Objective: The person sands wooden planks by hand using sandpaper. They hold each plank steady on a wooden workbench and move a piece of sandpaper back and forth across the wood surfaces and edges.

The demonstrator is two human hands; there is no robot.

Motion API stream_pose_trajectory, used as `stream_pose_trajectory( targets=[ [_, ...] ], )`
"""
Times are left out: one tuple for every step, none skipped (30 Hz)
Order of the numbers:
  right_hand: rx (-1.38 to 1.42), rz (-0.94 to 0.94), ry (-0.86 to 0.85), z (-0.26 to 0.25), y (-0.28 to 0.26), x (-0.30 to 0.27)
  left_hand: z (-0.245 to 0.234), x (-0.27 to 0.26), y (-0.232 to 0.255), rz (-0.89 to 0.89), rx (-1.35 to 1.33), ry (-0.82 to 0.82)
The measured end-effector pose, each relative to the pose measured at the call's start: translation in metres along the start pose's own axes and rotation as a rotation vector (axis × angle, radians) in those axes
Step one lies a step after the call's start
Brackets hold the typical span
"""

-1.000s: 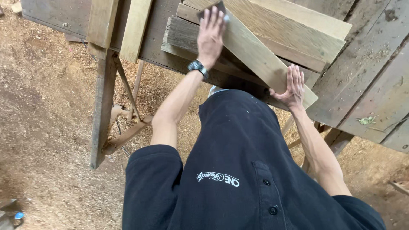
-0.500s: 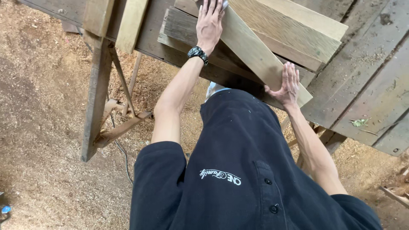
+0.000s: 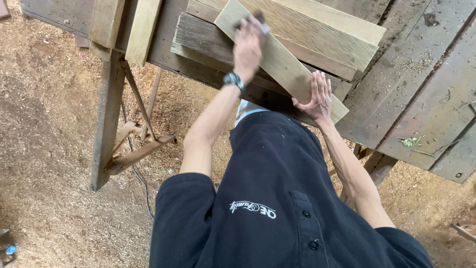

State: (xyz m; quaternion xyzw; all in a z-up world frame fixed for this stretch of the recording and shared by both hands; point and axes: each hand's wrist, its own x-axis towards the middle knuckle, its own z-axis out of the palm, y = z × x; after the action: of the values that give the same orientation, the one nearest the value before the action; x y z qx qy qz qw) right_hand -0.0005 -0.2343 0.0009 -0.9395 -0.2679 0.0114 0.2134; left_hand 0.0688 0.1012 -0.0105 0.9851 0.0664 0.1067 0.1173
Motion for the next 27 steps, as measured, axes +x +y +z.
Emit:
stream_pose_trajectory(
  targets=[
    [-0.002,0.006,-0.004,0.0,-0.001,0.002,0.001,0.027,-0.02,-0.066,0.035,0.024],
    [-0.008,0.014,-0.013,-0.002,0.0,0.0,0.001,0.045,-0.031,-0.134,0.064,0.044],
    [-0.002,0.016,-0.015,-0.002,-0.001,-0.001,0.001,0.046,-0.031,-0.146,0.047,0.074],
    [0.0,0.012,-0.016,-0.001,-0.001,0.0,0.001,0.047,-0.027,-0.161,0.026,0.108],
    [0.001,0.008,-0.017,-0.002,0.0,-0.001,0.0,0.048,-0.018,-0.177,0.006,0.143],
    [0.003,0.012,-0.009,-0.002,0.0,0.001,-0.002,0.039,-0.003,-0.158,-0.082,0.16],
    [0.004,0.016,-0.001,-0.002,-0.001,0.0,-0.003,0.02,0.02,-0.138,-0.169,0.177],
    [0.013,0.025,0.0,0.0,-0.003,-0.003,-0.004,-0.001,0.047,-0.097,-0.143,0.114],
    [0.018,0.015,0.001,0.001,0.0,-0.001,-0.003,-0.02,0.077,-0.055,-0.116,0.051],
    [0.025,0.006,0.0,0.003,0.004,0.001,-0.004,-0.042,0.105,-0.008,-0.11,0.032],
    [0.032,-0.003,-0.001,0.005,0.006,0.0,-0.006,-0.058,0.122,0.039,-0.105,0.013],
    [0.031,0.0,0.005,0.006,0.008,0.0,-0.009,-0.061,0.124,0.066,-0.137,0.002],
    [0.03,0.002,0.011,0.007,0.007,0.0,-0.01,-0.065,0.123,0.093,-0.169,-0.009],
    [0.03,-0.001,0.015,0.008,0.007,0.0,-0.009,-0.068,0.121,0.115,-0.2,-0.017],
    [0.022,-0.004,0.006,0.007,0.008,0.0,-0.006,-0.064,0.109,0.094,-0.117,-0.036],
    [0.015,-0.007,-0.004,0.006,0.007,-0.001,-0.002,-0.053,0.086,0.073,-0.033,-0.057],
    [0.008,-0.01,-0.014,0.005,0.006,-0.001,0.003,-0.038,0.058,0.051,0.051,-0.079],
    [0.005,-0.015,-0.012,0.003,0.005,0.001,0.006,-0.018,0.027,-0.03,0.013,0.024],
    [0.001,-0.019,-0.009,0.002,0.004,0.003,0.003,0.002,0.001,-0.109,-0.026,0.128],
    [-0.003,-0.02,-0.011,0.0,0.003,0.002,-0.002,0.022,-0.022,-0.194,0.102,0.015],
    [-0.001,-0.022,-0.008,0.0,0.002,0.001,-0.005,0.04,-0.038,-0.278,0.229,-0.1],
    [-0.001,-0.018,-0.003,0.0,0.001,0.002,-0.001,0.046,-0.04,-0.278,0.103,-0.011],
    [-0.001,-0.015,0.002,0.0,0.0,0.003,0.004,0.048,-0.037,-0.278,-0.023,0.077],
    [0.004,-0.007,0.0,0.0,-0.002,0.001,0.005,0.047,-0.037,-0.276,-0.144,0.163],
    [0.008,0.001,-0.003,-0.002,-0.002,-0.001,0.011,0.035,-0.023,-0.231,-0.156,0.148],
    [0.015,0.015,-0.001,-0.002,-0.003,-0.001,0.021,0.013,0.002,-0.177,-0.168,0.13],
    [0.006,0.01,0.002,0.0,-0.003,0.001,0.024,-0.007,0.032,-0.082,-0.154,0.132]
  ],
)
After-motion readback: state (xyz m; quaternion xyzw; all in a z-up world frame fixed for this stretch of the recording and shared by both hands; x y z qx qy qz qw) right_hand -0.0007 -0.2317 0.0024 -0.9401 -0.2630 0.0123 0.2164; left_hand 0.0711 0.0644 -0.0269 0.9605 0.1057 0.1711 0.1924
